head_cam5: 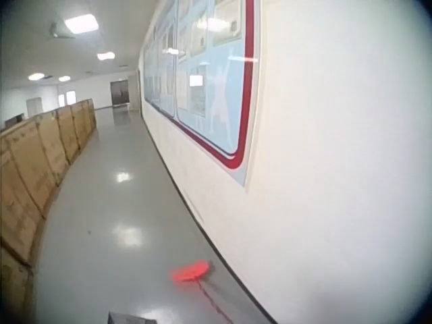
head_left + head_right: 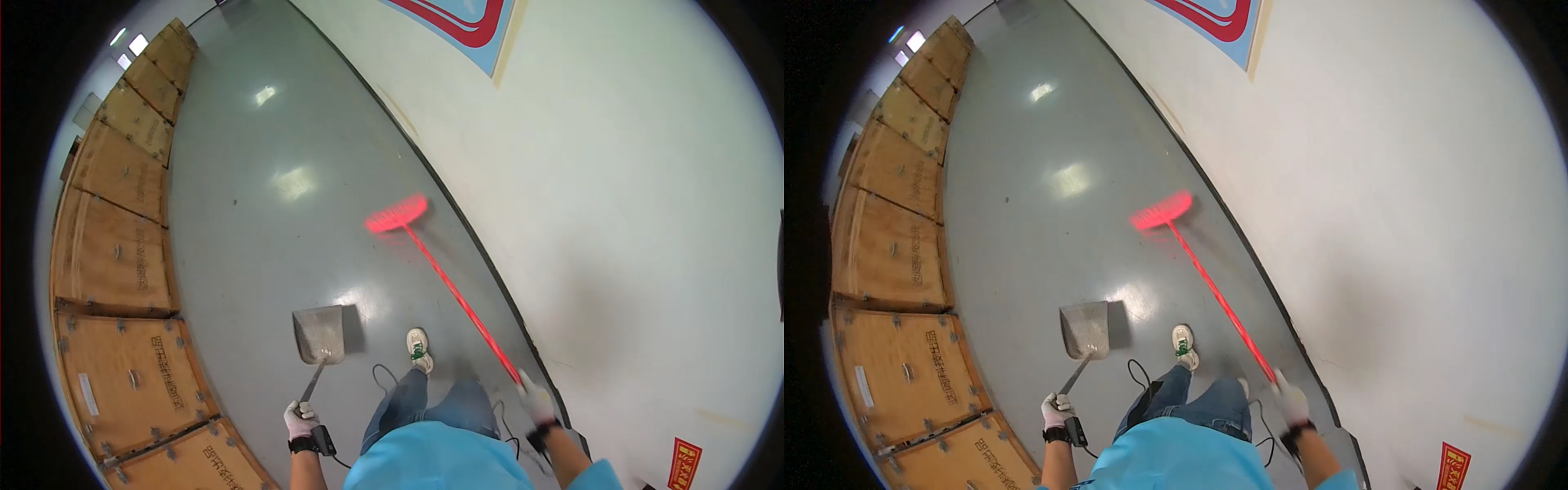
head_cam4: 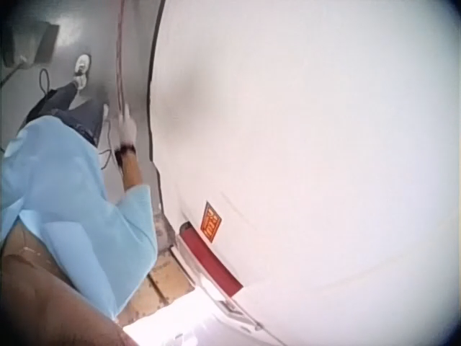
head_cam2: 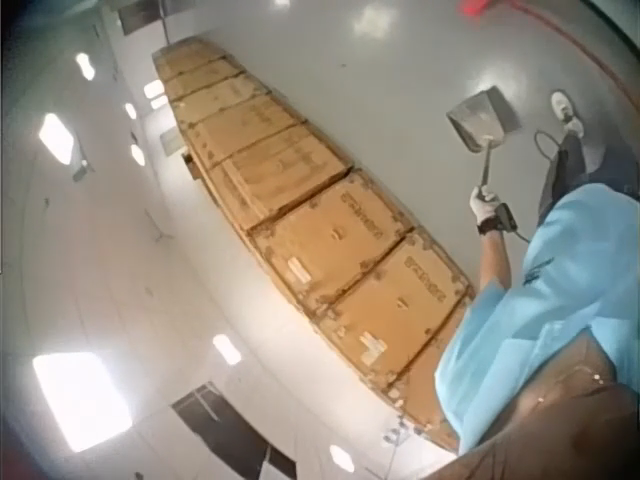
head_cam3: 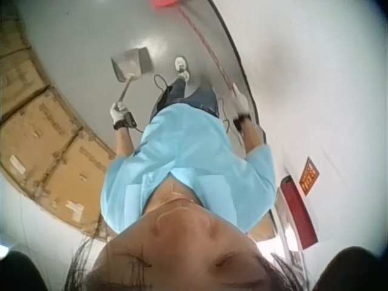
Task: The person sweeps debris into a dustpan using a broom and then deposits the collected material into a trash bin.
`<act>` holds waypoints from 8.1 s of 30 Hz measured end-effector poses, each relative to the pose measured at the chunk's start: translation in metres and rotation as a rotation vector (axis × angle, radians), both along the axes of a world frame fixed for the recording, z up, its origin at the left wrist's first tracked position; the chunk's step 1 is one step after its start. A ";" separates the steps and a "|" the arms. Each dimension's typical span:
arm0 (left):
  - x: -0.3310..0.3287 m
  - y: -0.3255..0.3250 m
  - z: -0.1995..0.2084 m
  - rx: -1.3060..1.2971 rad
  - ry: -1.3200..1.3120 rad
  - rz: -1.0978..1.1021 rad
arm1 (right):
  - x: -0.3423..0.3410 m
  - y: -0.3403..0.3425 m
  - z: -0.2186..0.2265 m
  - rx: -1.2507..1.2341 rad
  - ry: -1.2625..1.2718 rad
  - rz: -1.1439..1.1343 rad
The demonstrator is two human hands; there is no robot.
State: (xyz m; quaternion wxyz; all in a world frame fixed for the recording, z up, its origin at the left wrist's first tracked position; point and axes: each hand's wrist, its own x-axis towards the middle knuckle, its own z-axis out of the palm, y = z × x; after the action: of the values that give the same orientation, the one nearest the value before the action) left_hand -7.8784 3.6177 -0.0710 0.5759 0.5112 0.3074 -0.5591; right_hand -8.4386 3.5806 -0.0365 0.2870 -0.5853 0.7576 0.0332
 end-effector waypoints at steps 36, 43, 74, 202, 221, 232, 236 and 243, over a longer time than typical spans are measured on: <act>-0.188 0.379 0.041 0.218 -0.143 -0.266 | -0.125 0.175 -0.077 -0.075 -0.120 -0.107; -0.211 0.408 0.077 0.306 -0.204 -0.191 | -0.106 0.161 -0.113 0.062 -0.146 -0.243; -0.209 0.620 0.021 -0.044 0.110 -0.364 | -0.169 0.672 -0.025 0.031 -0.018 -0.369; -0.525 1.340 -0.014 0.038 -0.032 -0.420 | -0.471 1.445 -0.028 0.166 -0.048 -0.276; -0.643 1.384 -0.017 0.043 -0.090 -0.678 | -0.554 1.929 0.069 0.218 0.188 -0.592; -0.665 1.272 -0.081 0.054 -0.052 -0.867 | -0.556 1.520 -0.013 0.074 -0.038 -0.512; -0.662 1.226 -0.100 0.060 0.105 -0.793 | -0.572 1.383 -0.029 0.077 -0.037 -0.446; -0.656 1.169 -0.130 0.122 0.143 -0.814 | -0.568 1.324 -0.051 0.084 0.002 -0.495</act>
State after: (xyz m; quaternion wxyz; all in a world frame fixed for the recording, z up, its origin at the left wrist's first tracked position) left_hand -8.5346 4.7871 -0.2009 0.2537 0.5840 0.1520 -0.7560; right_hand -9.0066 4.9042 -0.0879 0.3095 -0.3695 0.8762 -0.0061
